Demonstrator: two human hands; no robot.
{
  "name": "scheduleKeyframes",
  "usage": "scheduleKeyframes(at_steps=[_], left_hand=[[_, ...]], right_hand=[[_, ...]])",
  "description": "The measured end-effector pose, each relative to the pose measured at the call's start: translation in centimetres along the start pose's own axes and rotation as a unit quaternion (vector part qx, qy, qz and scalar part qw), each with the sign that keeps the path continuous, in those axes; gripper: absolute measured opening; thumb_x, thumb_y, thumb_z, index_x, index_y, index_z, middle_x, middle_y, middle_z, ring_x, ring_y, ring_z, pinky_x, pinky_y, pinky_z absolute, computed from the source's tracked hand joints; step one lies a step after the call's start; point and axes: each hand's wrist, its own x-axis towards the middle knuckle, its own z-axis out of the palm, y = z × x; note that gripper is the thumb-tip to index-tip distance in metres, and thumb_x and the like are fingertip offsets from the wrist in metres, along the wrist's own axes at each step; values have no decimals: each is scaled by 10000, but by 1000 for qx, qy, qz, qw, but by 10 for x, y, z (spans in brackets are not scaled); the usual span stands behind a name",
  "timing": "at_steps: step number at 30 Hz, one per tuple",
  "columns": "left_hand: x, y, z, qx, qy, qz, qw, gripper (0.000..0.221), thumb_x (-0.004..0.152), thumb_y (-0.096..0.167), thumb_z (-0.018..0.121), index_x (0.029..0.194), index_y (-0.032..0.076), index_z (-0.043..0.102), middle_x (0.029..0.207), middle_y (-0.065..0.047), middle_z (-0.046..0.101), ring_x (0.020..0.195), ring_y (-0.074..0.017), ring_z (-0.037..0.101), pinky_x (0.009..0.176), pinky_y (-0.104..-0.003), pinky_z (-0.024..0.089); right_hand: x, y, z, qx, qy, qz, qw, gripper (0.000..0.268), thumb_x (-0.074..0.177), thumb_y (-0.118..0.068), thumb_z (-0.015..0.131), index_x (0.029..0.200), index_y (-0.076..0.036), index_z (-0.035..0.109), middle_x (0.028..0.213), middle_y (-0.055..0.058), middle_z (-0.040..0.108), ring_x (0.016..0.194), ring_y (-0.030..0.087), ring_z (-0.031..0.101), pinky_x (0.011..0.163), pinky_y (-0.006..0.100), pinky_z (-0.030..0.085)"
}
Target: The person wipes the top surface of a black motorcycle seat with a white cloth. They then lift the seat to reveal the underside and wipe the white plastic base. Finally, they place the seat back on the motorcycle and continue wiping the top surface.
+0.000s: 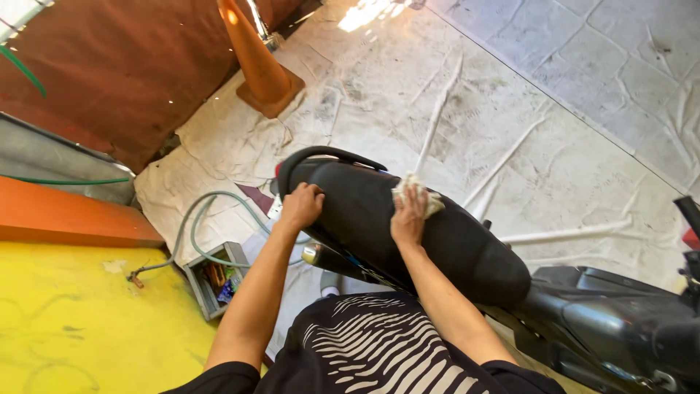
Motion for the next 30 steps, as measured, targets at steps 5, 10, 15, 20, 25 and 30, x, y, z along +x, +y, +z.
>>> scheduleKeyframes(at_steps=[5, 10, 15, 20, 25, 30], left_hand=[[5, -7, -27, -42, -18, 30, 998, 349, 1003, 441, 490, 1282, 249, 575, 1121, -76, 671, 1069, -332, 715, 936, -507, 547], [-11, 1, -36, 5, -17, 67, 998, 582, 1000, 344, 468, 1504, 55, 424, 1225, -179, 603, 946, -408, 739, 845, -510, 587], [-12, 0, -49, -12, -69, 69, 995, 833, 954, 554, 576, 1549, 4, 385, 1318, -185, 493, 943, -389, 741, 797, -503, 599], [1, -13, -39, -9, -54, 90, 994, 804, 941, 511, 603, 1550, 45, 362, 1445, -187, 494, 1001, -429, 701, 832, -523, 569], [28, -30, -22, -21, -115, 77, 990, 662, 991, 503, 497, 1558, 174, 407, 1346, -98, 618, 1042, -437, 711, 885, -573, 568], [28, -27, -43, -124, -145, 25, 981, 502, 993, 388, 475, 1458, 203, 509, 738, 108, 763, 996, -339, 757, 943, -534, 547]], right_hand=[[20, -113, 41, 54, -118, -238, 963, 376, 1010, -240, 592, 1284, 8, 660, 1370, 250, 621, 1334, 513, 491, 1174, 549, 334], [11, -129, 23, 30, -178, -304, 935, 512, 882, -212, 634, 1376, -83, 611, 1499, 155, 547, 1421, 457, 427, 1178, 480, 371], [-48, -41, -35, 6, -98, -183, 978, 479, 778, -215, 734, 1257, -208, 708, 1375, 32, 665, 1268, 283, 608, 1020, 415, 480], [-47, 39, -55, -170, -64, -8, 983, 449, 977, -248, 586, 1411, -136, 602, 1486, 100, 607, 1361, 308, 580, 1069, 434, 485], [14, 52, 5, -150, 47, 106, 982, 367, 901, -227, 709, 1250, -122, 749, 1305, 147, 714, 1293, 291, 633, 1124, 410, 426], [31, -76, 62, 128, -117, -7, 985, 340, 936, -234, 708, 1259, -129, 735, 1253, 150, 711, 1316, 401, 558, 1144, 455, 394]])
